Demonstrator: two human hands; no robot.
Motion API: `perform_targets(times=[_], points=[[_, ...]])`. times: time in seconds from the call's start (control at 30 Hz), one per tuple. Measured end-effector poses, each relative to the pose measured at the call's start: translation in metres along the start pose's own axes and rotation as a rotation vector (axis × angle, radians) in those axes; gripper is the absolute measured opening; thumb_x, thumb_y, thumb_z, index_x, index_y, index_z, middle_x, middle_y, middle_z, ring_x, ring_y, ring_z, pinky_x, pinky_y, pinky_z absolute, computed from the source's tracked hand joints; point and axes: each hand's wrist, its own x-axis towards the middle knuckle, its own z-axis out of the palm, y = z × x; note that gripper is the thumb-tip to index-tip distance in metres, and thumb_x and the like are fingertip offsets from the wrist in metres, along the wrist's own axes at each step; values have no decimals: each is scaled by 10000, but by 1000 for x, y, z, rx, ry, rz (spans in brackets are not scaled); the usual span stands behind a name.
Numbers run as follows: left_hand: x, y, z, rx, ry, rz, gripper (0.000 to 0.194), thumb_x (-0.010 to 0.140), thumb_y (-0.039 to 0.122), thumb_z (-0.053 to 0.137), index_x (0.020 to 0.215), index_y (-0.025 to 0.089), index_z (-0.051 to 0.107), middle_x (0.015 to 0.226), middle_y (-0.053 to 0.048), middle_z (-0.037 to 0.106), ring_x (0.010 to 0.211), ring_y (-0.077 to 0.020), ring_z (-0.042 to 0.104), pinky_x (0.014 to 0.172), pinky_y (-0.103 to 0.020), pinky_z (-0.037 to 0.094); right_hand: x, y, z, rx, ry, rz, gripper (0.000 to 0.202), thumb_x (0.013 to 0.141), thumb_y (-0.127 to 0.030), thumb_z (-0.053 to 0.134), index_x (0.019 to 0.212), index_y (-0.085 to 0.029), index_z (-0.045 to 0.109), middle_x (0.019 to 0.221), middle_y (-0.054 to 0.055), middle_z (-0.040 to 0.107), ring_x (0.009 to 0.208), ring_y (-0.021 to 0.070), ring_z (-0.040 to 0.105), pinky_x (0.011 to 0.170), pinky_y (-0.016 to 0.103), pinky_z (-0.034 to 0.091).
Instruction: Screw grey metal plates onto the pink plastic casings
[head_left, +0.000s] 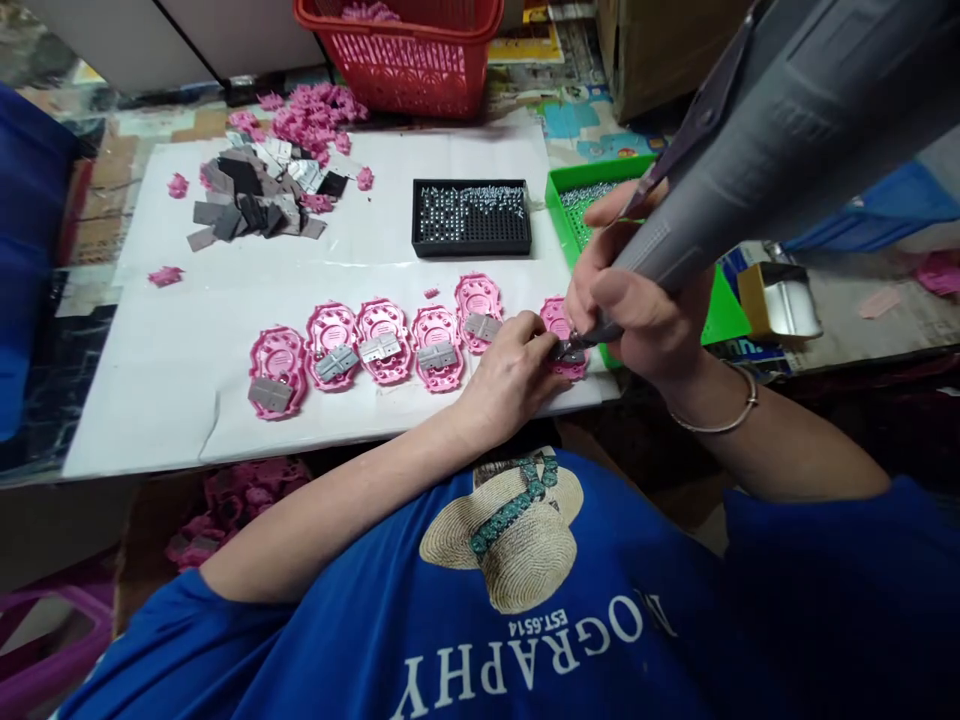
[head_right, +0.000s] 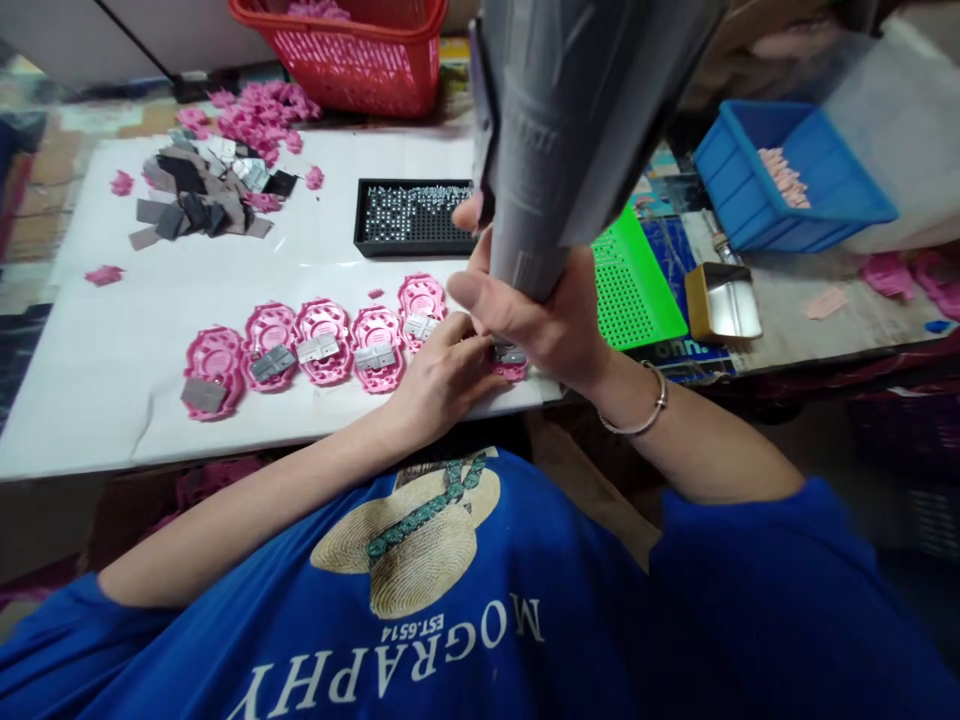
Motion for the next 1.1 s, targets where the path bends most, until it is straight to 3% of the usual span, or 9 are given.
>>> perform_targets(times=[0.13, 0.23, 0.4, 0.47, 0.6, 0.73, 0.93, 1.1], points=[[-3, -1, -1, 94, -9, 69, 276, 929, 294, 613, 1137, 117, 577, 1082, -132, 557, 966, -227, 545, 847, -372, 514, 19, -23, -18, 132, 150, -141, 260, 761, -329, 750, 996, -271, 653, 603, -59, 504, 410, 97, 437, 376, 258, 341], [-5, 1, -2, 263, 0, 121, 292, 961, 247, 547, 1221, 114, 543, 1078, -141, 564, 926, -229, 535, 806, -374, 510, 34, -28, -49, -48, 334, -213, 202, 783, -346, 743, 972, -320, 677, 642, -37, 485, 470, 117, 444, 423, 285, 367], [-5, 4, -1, 309, -84, 175, 187, 986, 183, 477, 1130, 127, 584, 997, -110, 582, 868, -202, 536, 761, -328, 502, 53, 2, -105, -239, 540, -251, 290, 750, -420, 778, 935, -310, 585, 849, -53, 620, 475, 81, 445, 437, 271, 400], [-4, 4, -1, 288, -76, 180, 182, 993, 184, 469, 1120, 127, 587, 973, -98, 582, 853, -192, 537, 749, -314, 502, 56, 15, -117, -243, 576, -262, 351, 730, -449, 794, 945, -294, 564, 808, -55, 624, 460, 78, 447, 424, 269, 395], [-4, 3, -1, 277, -48, 200, 208, 994, 184, 463, 1144, 112, 590, 967, -101, 587, 835, -193, 538, 728, -316, 509, 54, 29, -125, -296, 557, -216, 355, 729, -481, 774, 961, -324, 558, 588, -84, 532, 484, 121, 485, 457, 293, 419], [-4, 2, 0, 267, -25, 210, 204, 971, 163, 501, 1144, 112, 597, 958, -103, 593, 824, -195, 545, 717, -316, 511, 51, 35, -127, -350, 529, -153, 362, 742, -527, 740, 973, -374, 507, 581, -103, 532, 492, 132, 475, 476, 314, 414], [-3, 1, 0, 263, -13, 212, 215, 963, 151, 510, 1157, 123, 595, 950, -101, 592, 812, -198, 538, 710, -317, 502, 58, 55, -137, -323, 604, -140, 562, 613, -691, 751, 947, -344, 461, 538, -118, 472, 444, 112, 394, 463, 334, 324], [-3, 3, -1, 262, -27, 200, 201, 973, 172, 507, 1147, 118, 592, 959, -98, 591, 829, -193, 545, 724, -307, 503, 56, 53, -135, -304, 581, -127, 513, 629, -666, 753, 922, -362, 461, 541, -125, 492, 444, 112, 390, 462, 337, 339]])
